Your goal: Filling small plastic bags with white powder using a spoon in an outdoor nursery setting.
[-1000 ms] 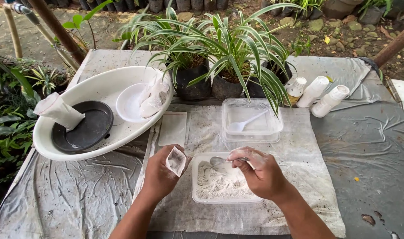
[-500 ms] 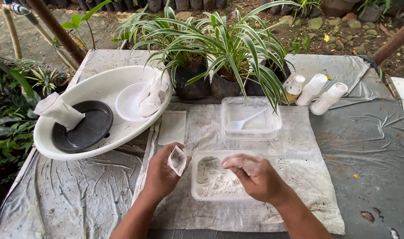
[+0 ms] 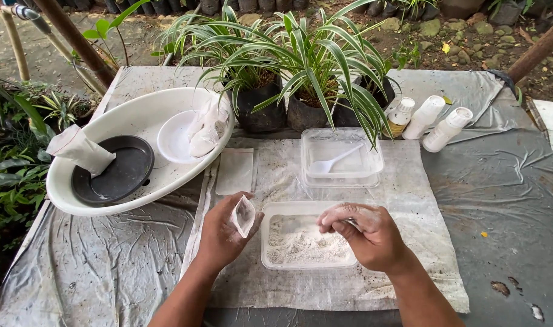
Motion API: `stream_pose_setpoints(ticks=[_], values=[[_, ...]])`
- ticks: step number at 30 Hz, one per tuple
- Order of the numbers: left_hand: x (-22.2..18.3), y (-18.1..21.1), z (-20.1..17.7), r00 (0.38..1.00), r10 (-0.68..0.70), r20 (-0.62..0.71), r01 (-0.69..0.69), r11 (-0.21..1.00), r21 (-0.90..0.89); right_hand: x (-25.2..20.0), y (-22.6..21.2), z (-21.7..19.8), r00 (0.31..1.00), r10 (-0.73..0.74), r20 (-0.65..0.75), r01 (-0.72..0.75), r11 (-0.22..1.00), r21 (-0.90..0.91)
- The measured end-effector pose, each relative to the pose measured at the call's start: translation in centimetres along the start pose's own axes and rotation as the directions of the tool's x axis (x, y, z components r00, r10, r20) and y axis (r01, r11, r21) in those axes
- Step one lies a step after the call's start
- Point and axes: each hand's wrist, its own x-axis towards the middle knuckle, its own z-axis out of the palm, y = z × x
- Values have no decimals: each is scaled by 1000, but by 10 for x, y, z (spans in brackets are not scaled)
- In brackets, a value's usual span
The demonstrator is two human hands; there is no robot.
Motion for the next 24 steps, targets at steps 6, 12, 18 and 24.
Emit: stream_pose_setpoints(ticks=[6, 12, 18, 24], values=[[2, -5, -2, 997, -6, 77, 4, 1000, 30, -1, 11, 19, 984, -48, 174, 64, 994, -86], [1, 3, -1, 982, -170, 78, 167, 985, 37, -5, 24, 17, 989, -23, 148, 20, 999, 28], [0, -8, 1, 996, -82, 46, 79, 995, 66, 0, 26, 18, 992, 86, 92, -72, 987, -142], [-2, -13, -1, 994, -78, 78, 79, 997, -8, 0, 22, 21, 983, 185, 8, -183, 979, -86]])
